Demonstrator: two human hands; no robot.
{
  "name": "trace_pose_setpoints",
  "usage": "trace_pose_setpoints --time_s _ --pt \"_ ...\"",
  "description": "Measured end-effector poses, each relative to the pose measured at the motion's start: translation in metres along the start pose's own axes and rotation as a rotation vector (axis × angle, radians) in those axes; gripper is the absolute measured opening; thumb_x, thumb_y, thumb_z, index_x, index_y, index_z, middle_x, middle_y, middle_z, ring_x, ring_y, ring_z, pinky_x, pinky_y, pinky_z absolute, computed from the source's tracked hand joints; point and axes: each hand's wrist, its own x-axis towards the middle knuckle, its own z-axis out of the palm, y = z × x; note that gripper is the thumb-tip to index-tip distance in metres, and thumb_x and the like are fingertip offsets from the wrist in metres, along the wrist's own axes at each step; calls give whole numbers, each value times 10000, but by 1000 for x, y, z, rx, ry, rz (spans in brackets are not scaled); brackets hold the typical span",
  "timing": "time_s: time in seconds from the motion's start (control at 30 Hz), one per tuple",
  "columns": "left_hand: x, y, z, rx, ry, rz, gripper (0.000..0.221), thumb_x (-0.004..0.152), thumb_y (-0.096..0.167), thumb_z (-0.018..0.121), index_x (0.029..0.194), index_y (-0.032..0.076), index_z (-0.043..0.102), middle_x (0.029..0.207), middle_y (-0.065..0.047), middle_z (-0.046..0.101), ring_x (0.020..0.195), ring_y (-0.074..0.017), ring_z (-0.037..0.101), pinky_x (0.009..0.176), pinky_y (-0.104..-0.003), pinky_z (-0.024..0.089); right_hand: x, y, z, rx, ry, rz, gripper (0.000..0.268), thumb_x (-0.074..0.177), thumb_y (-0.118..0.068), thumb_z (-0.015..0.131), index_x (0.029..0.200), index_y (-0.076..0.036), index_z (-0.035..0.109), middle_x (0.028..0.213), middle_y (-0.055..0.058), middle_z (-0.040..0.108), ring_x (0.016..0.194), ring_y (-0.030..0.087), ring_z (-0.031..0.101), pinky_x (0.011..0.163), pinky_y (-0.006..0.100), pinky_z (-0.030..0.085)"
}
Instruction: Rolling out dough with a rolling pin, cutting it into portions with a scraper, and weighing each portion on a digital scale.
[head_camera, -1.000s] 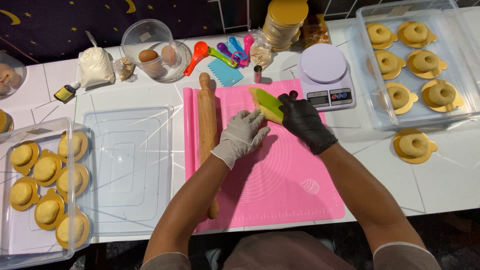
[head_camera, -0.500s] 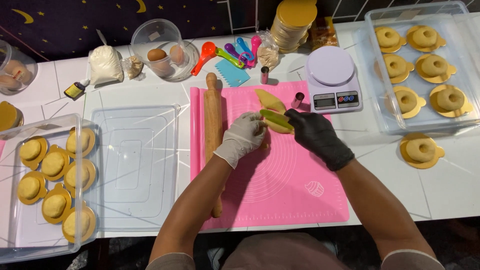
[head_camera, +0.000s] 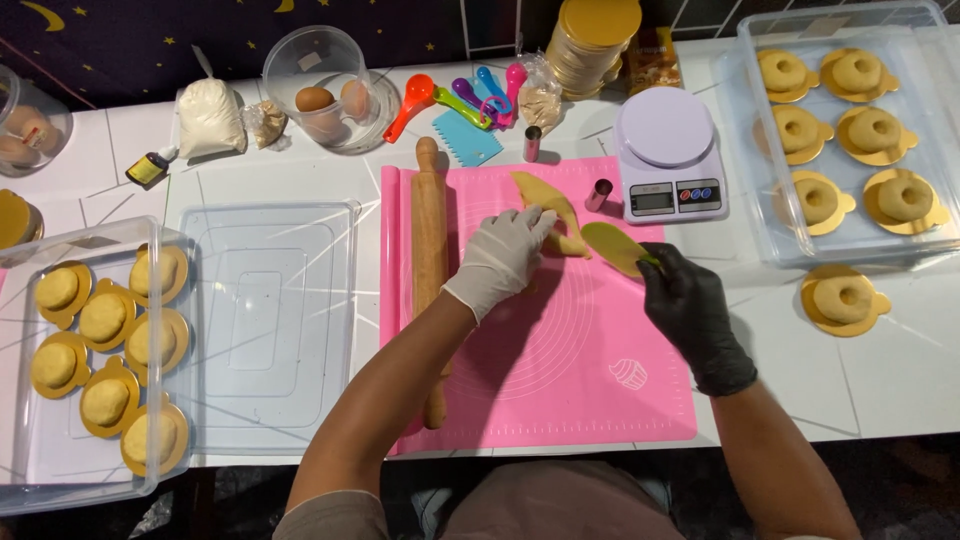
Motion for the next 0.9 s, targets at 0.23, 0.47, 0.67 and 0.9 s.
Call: trace_pose_setpoints --time_s 0.23,0.47,0.67,0.9 --pt "12 -4 30 40 175 103 386 862 544 716 1098 246 647 1086 19 540 999 -297 618 741 -429 569 12 2 48 -262 52 -91 200 1025 -275 619 1192 -188 686 773 94 741 697 308 744 617 436 609" --pt "-7 3 -40 363 -522 243 519 997 535 456 1477 341 418 1504 62 459 1349 -248 462 1114 -402 402 40 6 81 -458 -7 -182 241 933 -252 603 1154 -293 687 707 19 692 623 273 728 551 416 612" --pt "-51 11 1 -418 -87 162 156 881 290 669 962 165 715 947 -98 752 941 -363 731 777 -448 615 39 -3 82 -457 -60 -241 287 915 -230 612 1171 -301 719 710 41 684 620 274 712 548 395 592" --pt "-93 22 -20 -307 -176 208 609 896 349 681 1428 124 487 1374 -150 610 1235 -403 604 967 -524 545 62 -28 86 49 -114 -54 355 1007 -202 610 1353 -260 661 916 132 749 841 371 736 720 494 620"
